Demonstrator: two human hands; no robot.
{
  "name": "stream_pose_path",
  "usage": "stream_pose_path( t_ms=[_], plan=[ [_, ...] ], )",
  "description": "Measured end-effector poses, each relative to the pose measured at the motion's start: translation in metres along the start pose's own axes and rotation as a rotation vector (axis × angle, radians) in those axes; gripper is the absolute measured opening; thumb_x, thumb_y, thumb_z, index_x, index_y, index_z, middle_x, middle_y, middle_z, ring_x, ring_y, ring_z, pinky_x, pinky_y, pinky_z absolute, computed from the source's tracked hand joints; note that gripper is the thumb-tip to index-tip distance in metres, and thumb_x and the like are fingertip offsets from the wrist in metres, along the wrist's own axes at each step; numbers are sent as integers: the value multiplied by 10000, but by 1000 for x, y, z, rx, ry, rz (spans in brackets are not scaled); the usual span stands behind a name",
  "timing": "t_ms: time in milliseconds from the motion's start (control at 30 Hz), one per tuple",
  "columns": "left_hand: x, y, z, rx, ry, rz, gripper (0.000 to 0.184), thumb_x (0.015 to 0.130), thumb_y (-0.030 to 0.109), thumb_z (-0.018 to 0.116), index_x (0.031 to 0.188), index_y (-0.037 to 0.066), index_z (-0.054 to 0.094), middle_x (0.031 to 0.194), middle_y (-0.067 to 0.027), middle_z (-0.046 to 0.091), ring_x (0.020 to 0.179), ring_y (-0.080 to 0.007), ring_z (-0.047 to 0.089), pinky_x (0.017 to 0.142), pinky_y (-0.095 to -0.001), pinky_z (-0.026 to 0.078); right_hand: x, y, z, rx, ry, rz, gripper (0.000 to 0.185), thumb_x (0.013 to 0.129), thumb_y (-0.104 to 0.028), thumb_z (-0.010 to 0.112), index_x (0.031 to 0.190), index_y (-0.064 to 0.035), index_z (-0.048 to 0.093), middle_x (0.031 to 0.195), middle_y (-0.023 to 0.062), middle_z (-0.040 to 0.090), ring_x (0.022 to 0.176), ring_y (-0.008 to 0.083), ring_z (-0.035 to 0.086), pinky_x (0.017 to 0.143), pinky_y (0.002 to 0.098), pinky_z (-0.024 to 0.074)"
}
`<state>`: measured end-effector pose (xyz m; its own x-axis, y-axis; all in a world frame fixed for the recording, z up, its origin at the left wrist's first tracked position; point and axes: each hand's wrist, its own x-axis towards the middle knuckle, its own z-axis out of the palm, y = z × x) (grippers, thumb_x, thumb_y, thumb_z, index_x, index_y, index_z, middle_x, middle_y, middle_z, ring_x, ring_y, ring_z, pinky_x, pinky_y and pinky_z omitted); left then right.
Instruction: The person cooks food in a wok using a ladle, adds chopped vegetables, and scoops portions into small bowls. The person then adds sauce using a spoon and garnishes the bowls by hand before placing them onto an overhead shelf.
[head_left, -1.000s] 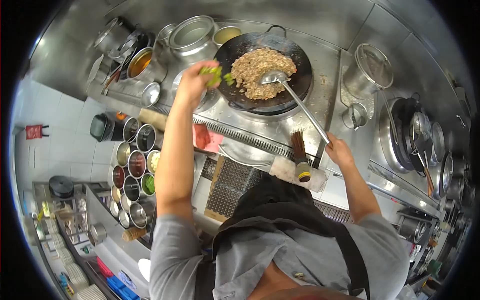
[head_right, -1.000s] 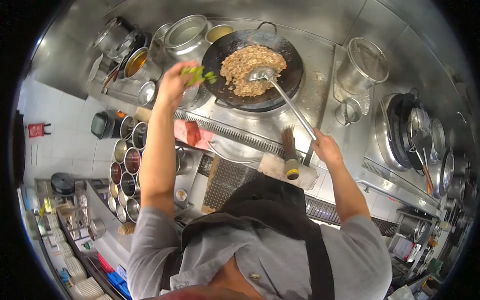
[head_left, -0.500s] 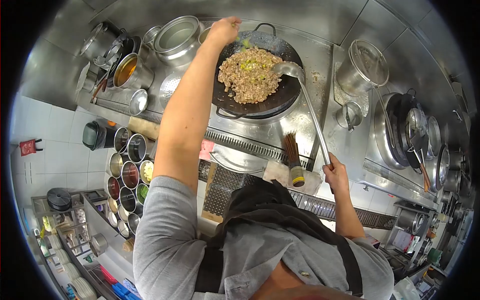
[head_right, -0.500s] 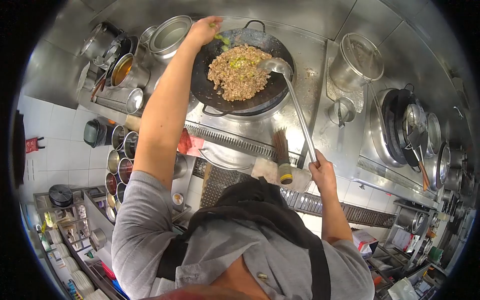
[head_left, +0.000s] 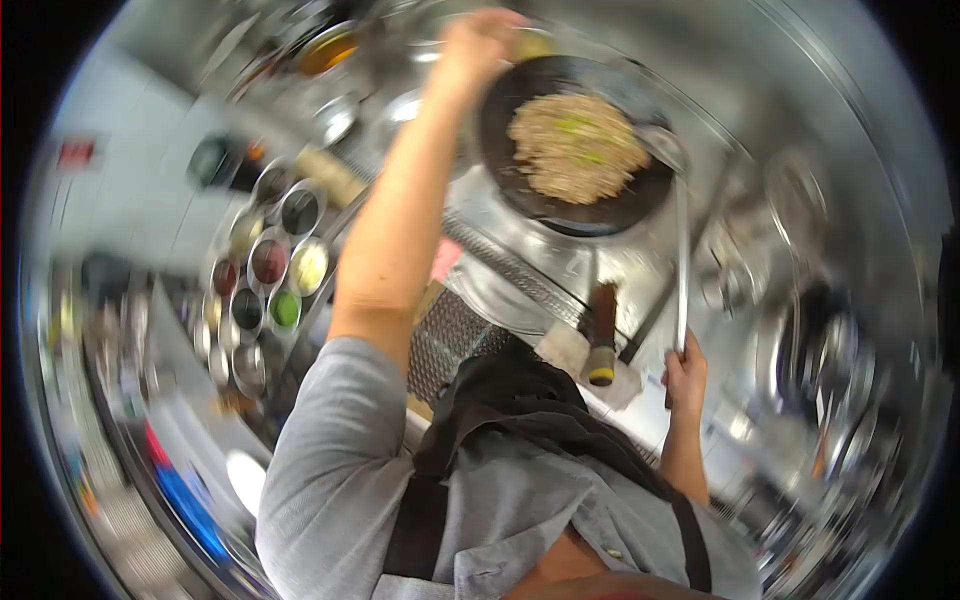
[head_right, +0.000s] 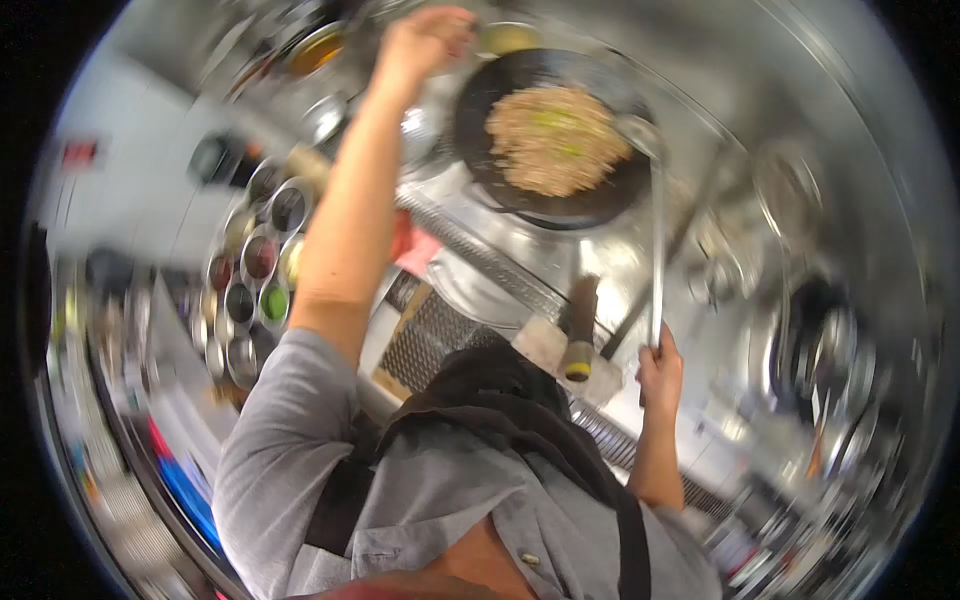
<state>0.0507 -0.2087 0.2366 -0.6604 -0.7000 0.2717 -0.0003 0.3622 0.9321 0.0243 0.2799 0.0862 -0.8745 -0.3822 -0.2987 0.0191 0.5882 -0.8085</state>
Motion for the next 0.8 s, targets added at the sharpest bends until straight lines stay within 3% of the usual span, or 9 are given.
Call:
stream_pose_path(
  t_ms=[67,100,167,233,367,433,567,667,800],
  plan=[
    [-70,-19,-26,-159,-84,-73,232,816,74,547,1019,70,658,907,-65,678,782,-156,639,676,-312,515,17,-13,13,-19,-11,-70,365,829,-32,520,1193,-19,528,553,0,435,413,87,434,364,251,347],
    [-106,-36,-36,158,-48,-87,211,833,129,548,1005,85,661,896,-81,674,788,-169,647,690,-311,516,31,-12,20,10,-45,-118,342,832,-41,517,1173,-27,534,549,5,436,405,90,430,350,256,336],
    [-200,-95,-50,177,111,-15,172,836,185,578,935,85,677,809,-99,677,720,-174,653,673,-341,514,76,-7,31,-49,-155,-83,245,831,-43,514,1073,-17,543,541,15,441,387,97,418,327,268,317],
    [-301,-148,-64,216,133,-406,163,835,199,595,902,77,680,748,-135,668,689,-250,654,688,-352,517,98,-36,44,-405,-318,-288,327,820,-87,469,1132,3,503,576,41,430,398,122,396,334,290,315],
    [-523,-139,-110,400,727,-605,143,824,156,594,907,77,680,821,-145,678,719,-254,662,700,-349,517,180,-40,42,-1035,-173,-764,304,871,-173,507,1062,52,576,723,133,593,594,214,565,545,333,455],
    [-618,-68,-131,117,1074,-846,172,837,126,586,960,35,665,826,-105,680,701,-182,648,661,-324,521,152,-96,73,-851,55,-1052,319,889,-192,510,1081,54,579,756,142,608,621,222,577,569,338,462],
    [-807,13,-122,-169,1780,-909,159,861,157,588,979,74,654,787,-43,652,633,-106,586,523,-245,452,89,-157,168,-483,-217,-1372,351,925,-228,514,1118,58,583,821,159,638,677,239,602,619,346,476],
    [-944,91,-103,161,2251,-848,201,853,192,577,977,54,655,749,-19,616,614,-95,554,506,-239,414,8,-159,239,-472,-655,-1224,404,955,-261,519,1209,52,556,996,185,646,752,243,631,659,331,493],
    [-1141,136,-98,1124,2339,-1344,334,872,305,526,933,9,669,866,-205,672,832,-325,651,737,-413,493,-83,-137,293,-441,-980,-1542,314,942,-185,537,1128,57,609,982,196,660,742,224,637,663,314,487]
  ],
)
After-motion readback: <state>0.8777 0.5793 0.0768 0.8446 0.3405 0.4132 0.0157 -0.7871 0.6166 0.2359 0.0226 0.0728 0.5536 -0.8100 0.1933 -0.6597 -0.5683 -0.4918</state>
